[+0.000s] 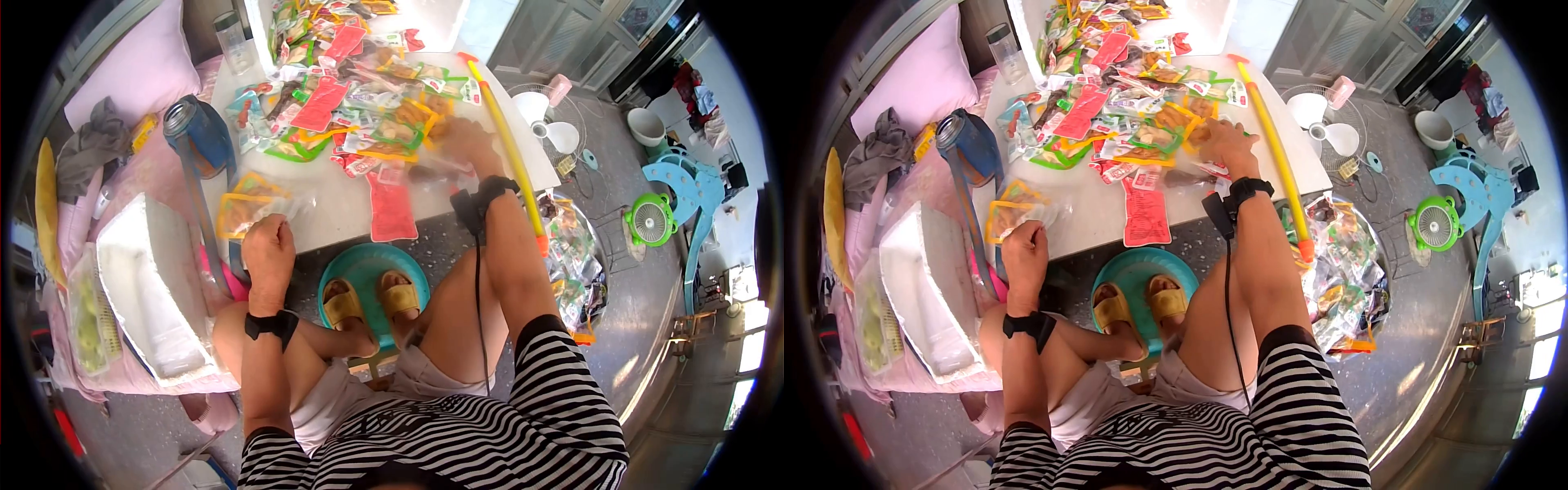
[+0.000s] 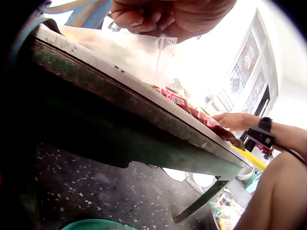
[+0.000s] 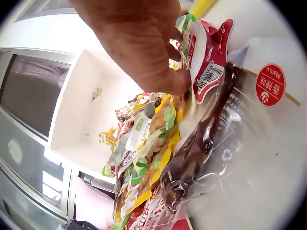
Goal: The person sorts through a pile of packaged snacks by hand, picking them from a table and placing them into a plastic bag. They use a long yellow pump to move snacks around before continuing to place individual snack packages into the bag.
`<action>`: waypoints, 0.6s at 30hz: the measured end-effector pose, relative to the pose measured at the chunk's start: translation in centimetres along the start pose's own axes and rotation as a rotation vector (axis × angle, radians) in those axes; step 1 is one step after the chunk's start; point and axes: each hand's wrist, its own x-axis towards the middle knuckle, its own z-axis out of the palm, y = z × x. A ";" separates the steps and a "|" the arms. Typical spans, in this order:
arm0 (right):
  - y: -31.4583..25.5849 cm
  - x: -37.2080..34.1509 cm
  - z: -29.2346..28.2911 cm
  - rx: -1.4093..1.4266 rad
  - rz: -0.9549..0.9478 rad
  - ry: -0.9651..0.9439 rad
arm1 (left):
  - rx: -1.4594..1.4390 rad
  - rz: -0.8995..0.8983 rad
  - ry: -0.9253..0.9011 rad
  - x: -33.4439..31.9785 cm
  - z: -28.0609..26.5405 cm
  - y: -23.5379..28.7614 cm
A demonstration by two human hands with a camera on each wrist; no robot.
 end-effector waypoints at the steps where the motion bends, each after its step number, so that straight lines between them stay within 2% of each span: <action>1: -0.3 0.4 -0.3 0.015 0.019 -0.090 | -0.004 0.005 0.010 0.0 0.0 -0.1; 3: -0.5 1.3 -0.5 0.041 0.054 -0.271 | -0.011 0.013 0.030 -0.1 0.0 -0.2; 6: -0.4 1.1 0.1 -0.019 0.041 -0.102 | -0.015 -0.005 0.032 0.0 -0.1 0.0; 9: 0.6 1.0 0.6 -0.166 -0.035 0.174 | 0.008 0.018 0.059 0.1 -0.4 0.0; 12: 1.7 0.7 -1.4 -0.068 -0.141 0.641 | -0.005 0.003 0.073 0.1 -0.3 0.1; 15: 1.0 -0.1 -4.8 0.149 -0.192 0.732 | 0.018 0.002 0.068 0.2 -0.6 0.5; 18: -2.8 -3.7 -8.1 1.080 -0.202 0.301 | 0.007 -0.010 0.079 0.2 -0.7 0.7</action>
